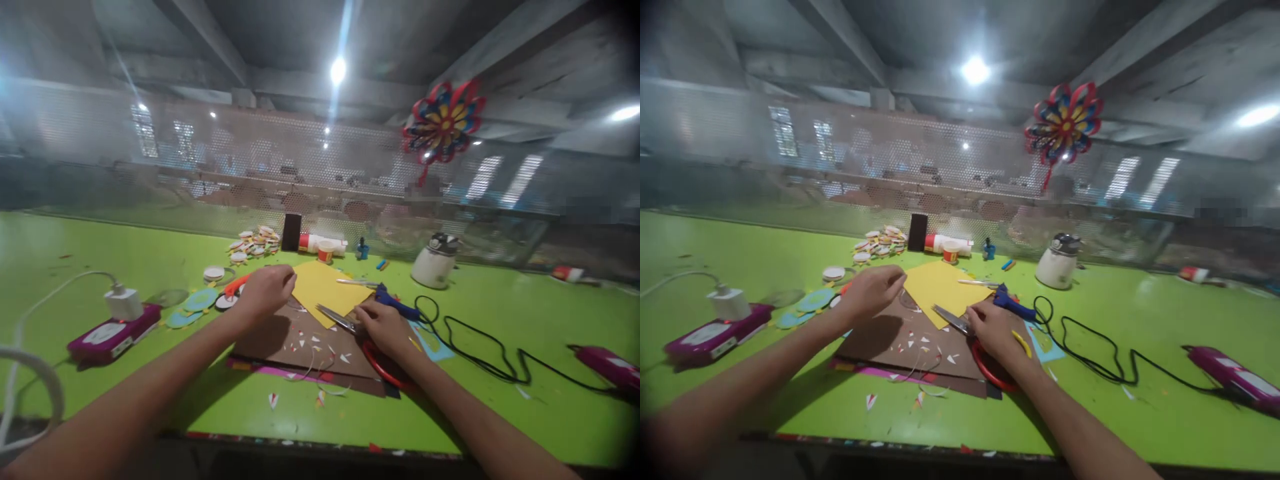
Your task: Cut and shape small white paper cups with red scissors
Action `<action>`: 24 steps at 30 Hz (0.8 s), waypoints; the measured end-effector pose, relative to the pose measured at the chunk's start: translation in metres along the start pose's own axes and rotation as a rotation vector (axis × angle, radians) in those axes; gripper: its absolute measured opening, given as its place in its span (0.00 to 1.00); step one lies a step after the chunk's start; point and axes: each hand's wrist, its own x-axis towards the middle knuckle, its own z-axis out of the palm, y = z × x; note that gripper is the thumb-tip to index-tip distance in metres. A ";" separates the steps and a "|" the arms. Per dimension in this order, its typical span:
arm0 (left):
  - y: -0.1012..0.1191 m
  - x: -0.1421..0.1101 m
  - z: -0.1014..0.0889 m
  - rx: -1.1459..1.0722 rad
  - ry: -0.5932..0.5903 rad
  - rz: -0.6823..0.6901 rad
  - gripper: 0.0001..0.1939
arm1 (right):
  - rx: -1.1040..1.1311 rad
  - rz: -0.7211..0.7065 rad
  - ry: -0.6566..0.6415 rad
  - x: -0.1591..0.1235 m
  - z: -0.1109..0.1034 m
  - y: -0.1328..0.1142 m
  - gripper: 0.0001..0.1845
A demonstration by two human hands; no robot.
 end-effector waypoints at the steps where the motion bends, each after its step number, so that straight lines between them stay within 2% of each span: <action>1: 0.001 0.002 0.006 -0.009 -0.004 0.013 0.13 | 0.003 0.004 0.005 0.001 0.002 0.003 0.14; 5: 0.001 -0.004 0.024 -0.052 -0.055 0.064 0.15 | 0.001 -0.001 -0.005 0.009 0.000 0.010 0.15; 9: -0.002 -0.015 0.034 -0.092 -0.133 0.110 0.14 | -0.060 -0.037 -0.008 0.031 -0.020 0.010 0.16; 14: -0.003 -0.015 0.038 -0.125 -0.174 0.139 0.15 | -0.219 -0.069 0.011 0.084 -0.050 0.005 0.17; 17: -0.003 -0.015 0.039 -0.134 -0.205 0.165 0.14 | -0.320 -0.064 -0.008 0.121 -0.058 0.003 0.17; 20: -0.002 -0.017 0.038 -0.137 -0.236 0.200 0.13 | -0.400 -0.041 -0.040 0.156 -0.054 0.000 0.16; 24: 0.000 -0.020 0.038 -0.162 -0.261 0.208 0.13 | -0.463 -0.004 -0.084 0.195 -0.030 -0.006 0.17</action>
